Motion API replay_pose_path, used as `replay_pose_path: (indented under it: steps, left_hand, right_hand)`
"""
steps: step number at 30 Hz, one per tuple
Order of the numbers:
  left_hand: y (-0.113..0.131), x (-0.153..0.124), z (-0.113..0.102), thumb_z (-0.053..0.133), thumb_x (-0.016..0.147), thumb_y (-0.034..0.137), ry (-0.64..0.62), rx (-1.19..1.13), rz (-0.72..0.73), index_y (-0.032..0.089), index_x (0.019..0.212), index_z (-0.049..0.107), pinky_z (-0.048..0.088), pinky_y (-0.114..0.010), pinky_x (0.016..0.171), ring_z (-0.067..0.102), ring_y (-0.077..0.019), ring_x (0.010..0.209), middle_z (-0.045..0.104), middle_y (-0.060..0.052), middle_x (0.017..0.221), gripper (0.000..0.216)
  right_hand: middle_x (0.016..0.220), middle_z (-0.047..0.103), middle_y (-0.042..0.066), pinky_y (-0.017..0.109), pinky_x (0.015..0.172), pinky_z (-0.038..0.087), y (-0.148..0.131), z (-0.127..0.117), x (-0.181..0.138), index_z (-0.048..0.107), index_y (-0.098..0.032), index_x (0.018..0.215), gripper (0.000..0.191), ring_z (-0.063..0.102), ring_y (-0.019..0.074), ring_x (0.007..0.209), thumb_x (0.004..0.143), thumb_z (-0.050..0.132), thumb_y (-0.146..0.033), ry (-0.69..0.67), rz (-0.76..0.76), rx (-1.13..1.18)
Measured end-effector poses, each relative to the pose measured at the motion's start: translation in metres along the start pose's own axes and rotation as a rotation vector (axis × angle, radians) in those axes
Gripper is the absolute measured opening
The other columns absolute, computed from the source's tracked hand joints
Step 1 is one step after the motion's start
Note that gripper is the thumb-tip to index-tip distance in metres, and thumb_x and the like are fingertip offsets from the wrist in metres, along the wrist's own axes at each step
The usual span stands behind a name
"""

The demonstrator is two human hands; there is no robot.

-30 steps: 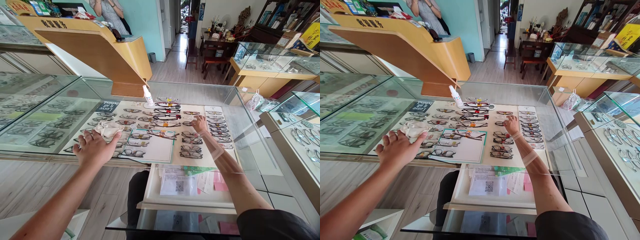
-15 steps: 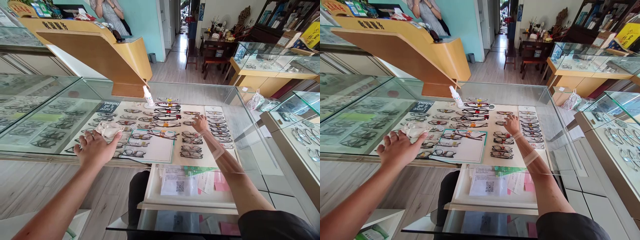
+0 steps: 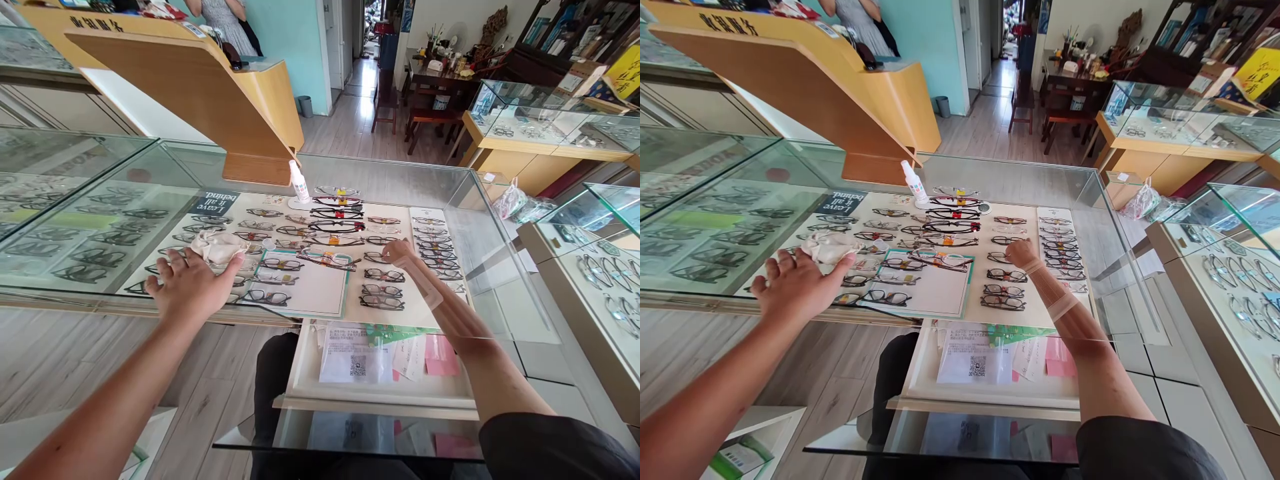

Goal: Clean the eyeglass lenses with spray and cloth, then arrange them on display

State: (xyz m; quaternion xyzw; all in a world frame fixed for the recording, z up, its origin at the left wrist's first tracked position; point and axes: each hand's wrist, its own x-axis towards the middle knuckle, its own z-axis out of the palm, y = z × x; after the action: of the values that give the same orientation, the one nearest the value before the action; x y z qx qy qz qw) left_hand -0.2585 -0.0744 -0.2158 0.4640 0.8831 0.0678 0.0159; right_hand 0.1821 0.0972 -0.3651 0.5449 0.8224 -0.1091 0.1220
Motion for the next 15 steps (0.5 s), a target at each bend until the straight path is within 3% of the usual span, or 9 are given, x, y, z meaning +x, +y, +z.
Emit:
replay_pose_path:
  steps: [15]
  left_hand:
    - [0.0021,-0.0017,-0.0027,0.027,0.098,0.081,-0.017,0.009,-0.015,-0.012,0.171,0.024,0.018,-0.071,0.134,0.016,-0.0494,0.171,0.020,-0.033,0.182,0.119]
  right_hand:
    - [0.136,0.073,0.011,0.048,0.102,0.064,0.0051,0.0045,0.0084,0.072,-0.020,0.132,0.033,0.073,0.0246,0.116,0.107,0.071,-0.041,0.135,0.015,0.025]
